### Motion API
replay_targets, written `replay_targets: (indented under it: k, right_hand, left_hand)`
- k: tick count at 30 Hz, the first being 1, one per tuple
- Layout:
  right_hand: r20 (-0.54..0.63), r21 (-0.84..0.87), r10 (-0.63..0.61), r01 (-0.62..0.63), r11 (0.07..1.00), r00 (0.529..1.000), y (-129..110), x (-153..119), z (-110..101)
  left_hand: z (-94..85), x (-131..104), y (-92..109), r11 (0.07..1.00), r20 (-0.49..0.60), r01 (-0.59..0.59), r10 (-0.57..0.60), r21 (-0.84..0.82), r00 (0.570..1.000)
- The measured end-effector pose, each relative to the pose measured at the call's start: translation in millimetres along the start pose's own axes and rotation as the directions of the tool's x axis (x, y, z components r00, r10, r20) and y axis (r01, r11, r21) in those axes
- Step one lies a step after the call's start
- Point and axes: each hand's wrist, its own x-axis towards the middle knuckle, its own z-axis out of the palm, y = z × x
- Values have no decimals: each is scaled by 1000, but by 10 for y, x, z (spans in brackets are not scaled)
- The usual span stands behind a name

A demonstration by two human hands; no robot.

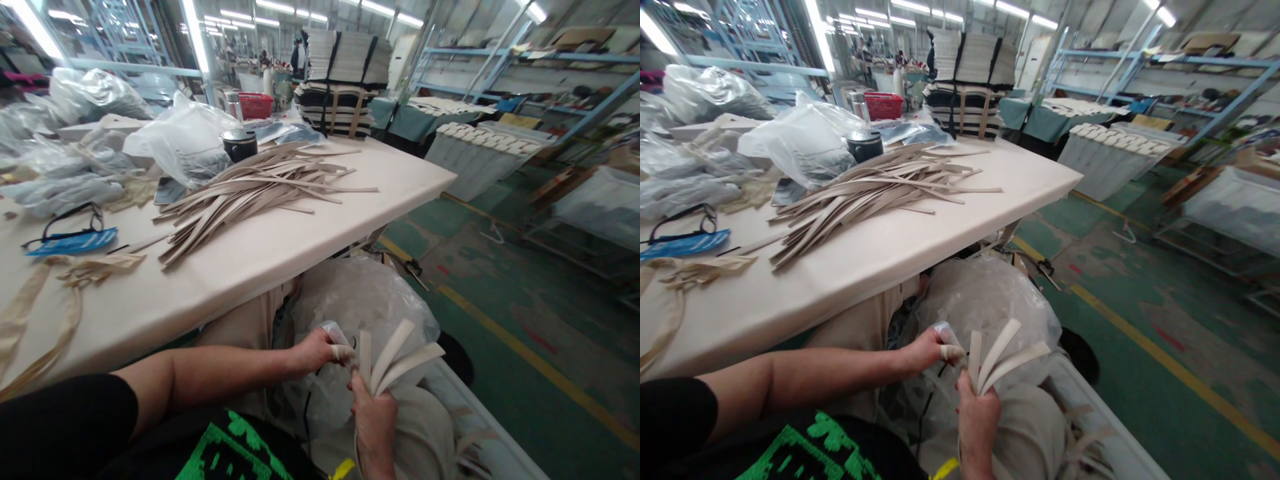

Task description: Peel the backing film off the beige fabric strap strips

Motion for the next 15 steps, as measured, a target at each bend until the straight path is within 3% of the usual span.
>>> replay_targets:
  k: [3,6,9,15]
  right_hand:
    - [-15,-115,46,-48,992,999,48,-31,-129]
    - [-45,-90,66,-70,994,997,44,-135,-252]
    - [-35,-75,9,-12,997,999,9,-260,-310]
    - [-40,-235,-165,152,960,985,-42,-367,-248]
  left_hand:
    - [-108,111,81,990,-120,11,-27,-139,992]
    - [-236,219,180,953,-206,15,-81,-304,975]
    - [-285,250,198,928,-188,55,-132,-369,973]
    - [-186,166,143,960,-125,86,-123,-266,985]
